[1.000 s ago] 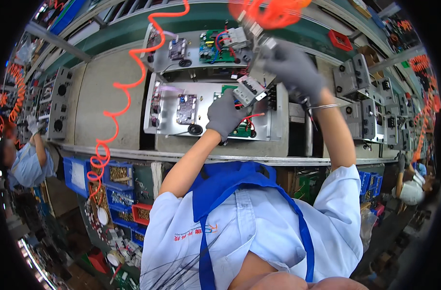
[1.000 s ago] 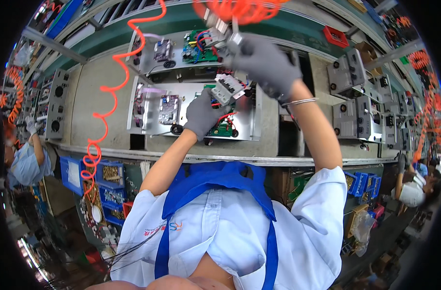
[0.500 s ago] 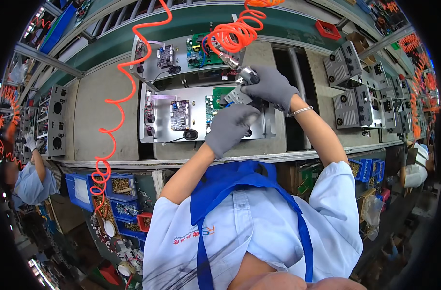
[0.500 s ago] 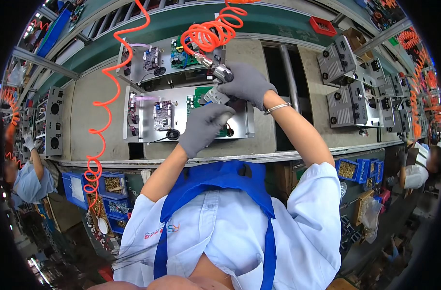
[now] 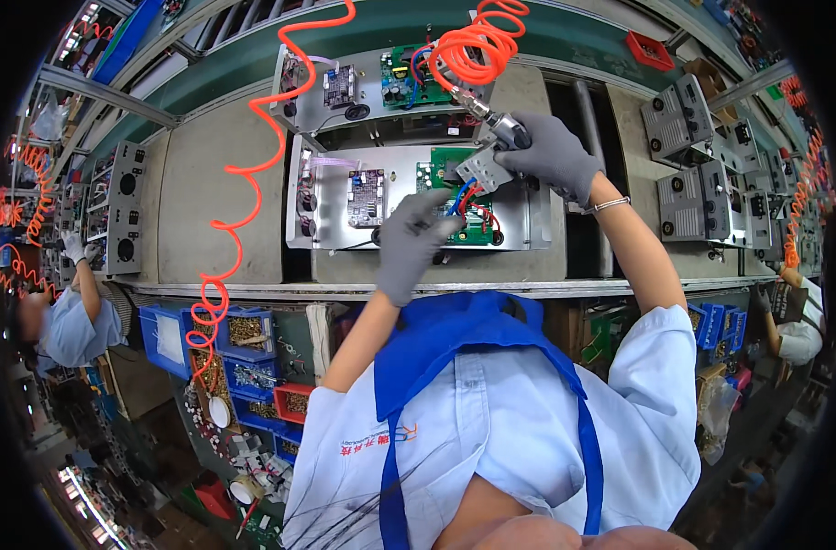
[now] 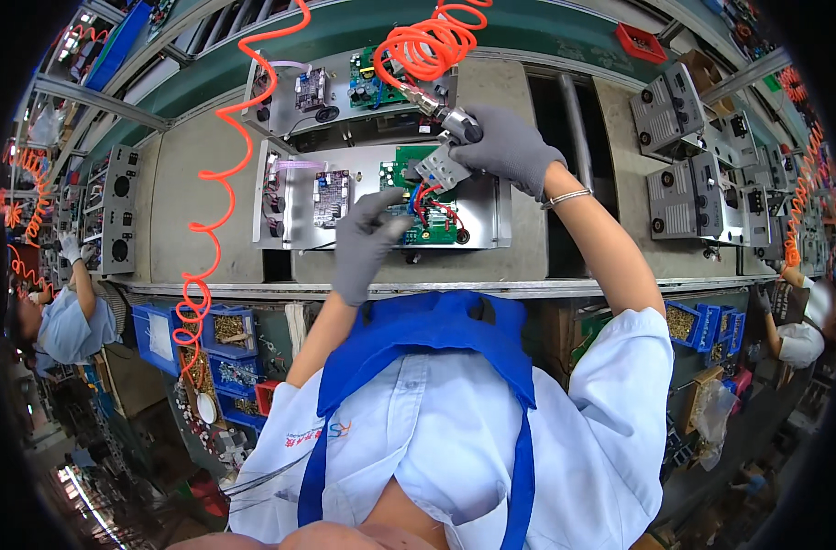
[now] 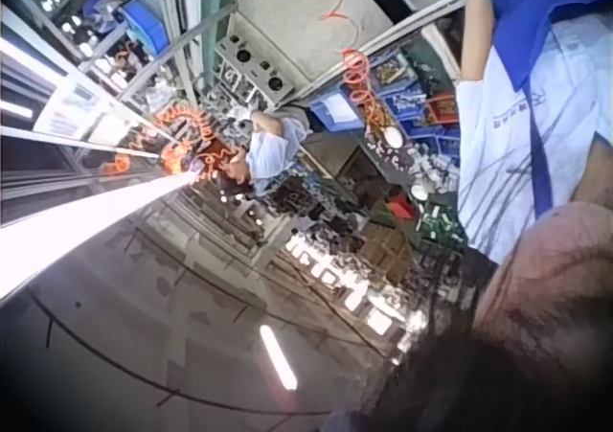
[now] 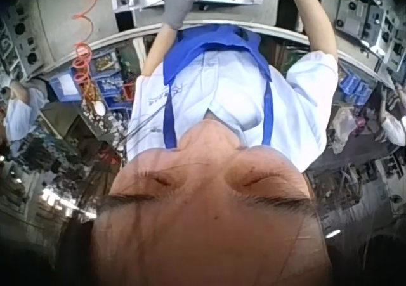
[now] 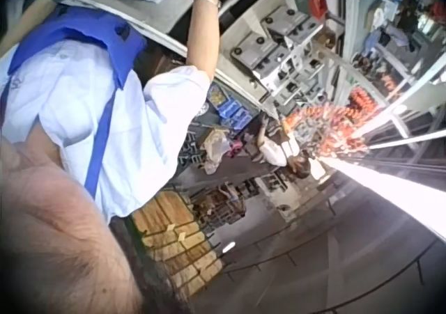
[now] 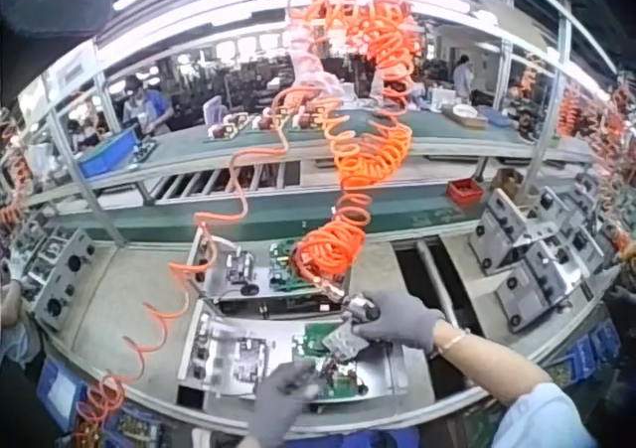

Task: The person uses a pneumatic screwdriver to fasten screws onto a metal casing containing a circuit board. They repeatedly pick up the tool, align it with screw holes, and drive screws into the casing while holding the unit steady with their other hand.

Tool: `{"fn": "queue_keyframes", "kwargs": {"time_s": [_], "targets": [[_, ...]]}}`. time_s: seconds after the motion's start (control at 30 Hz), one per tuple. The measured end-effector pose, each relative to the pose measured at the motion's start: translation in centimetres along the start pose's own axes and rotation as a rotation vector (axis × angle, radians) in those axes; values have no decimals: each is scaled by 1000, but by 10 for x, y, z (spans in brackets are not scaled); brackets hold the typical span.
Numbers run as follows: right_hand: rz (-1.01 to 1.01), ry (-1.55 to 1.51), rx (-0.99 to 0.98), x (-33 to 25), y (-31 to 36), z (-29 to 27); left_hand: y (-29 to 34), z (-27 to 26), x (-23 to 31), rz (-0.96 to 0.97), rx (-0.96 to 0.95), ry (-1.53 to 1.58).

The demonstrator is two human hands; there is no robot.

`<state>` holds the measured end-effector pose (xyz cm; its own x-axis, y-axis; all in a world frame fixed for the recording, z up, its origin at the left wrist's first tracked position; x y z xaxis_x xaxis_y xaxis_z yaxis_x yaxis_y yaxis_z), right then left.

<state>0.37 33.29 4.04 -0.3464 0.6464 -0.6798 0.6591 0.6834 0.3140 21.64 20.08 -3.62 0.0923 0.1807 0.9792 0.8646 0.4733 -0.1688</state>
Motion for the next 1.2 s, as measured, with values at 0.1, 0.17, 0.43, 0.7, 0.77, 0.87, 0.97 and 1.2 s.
{"fn": "queue_keyframes", "kwargs": {"time_s": [0.1, 0.17, 0.43, 0.7, 0.77, 0.87, 0.97, 1.2], "targets": [[-16, 29, 3, -1, 1, -2, -7, 21, 2, 150, -6, -102], [-5, 41, -1, -7, 4, -1, -14, 27, -6, 201, -20, -249], [-104, 97, 46, 3, 2, -1, 1, 8, -19, -397, 270, 835], [-115, 149, 30, 2, 4, 0, -35, 5, 12, -384, -76, 6], [-93, 148, 24, 1, 3, -2, -46, 6, 12, -250, -175, -222], [-87, 153, 39, 4, 3, -1, -52, 9, 3, -96, -269, -406], [-124, 151, 57, 6, 0, 0, -55, 8, -3, -154, -294, -404], [-131, 175, 57, 8, -1, -1, -60, 12, 18, -303, -303, -299]]}}
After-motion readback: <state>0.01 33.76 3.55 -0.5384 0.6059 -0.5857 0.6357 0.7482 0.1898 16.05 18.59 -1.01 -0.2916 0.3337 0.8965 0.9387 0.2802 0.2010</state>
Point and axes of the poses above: each hand's wrist, its own y-axis away from the middle knuckle, its own z-axis out of the palm, x = y × z, the point moved 1 cm from there along -y, towards the middle knuckle, and after that the axes turned 6 degrees about z, right-handed, at the moved point
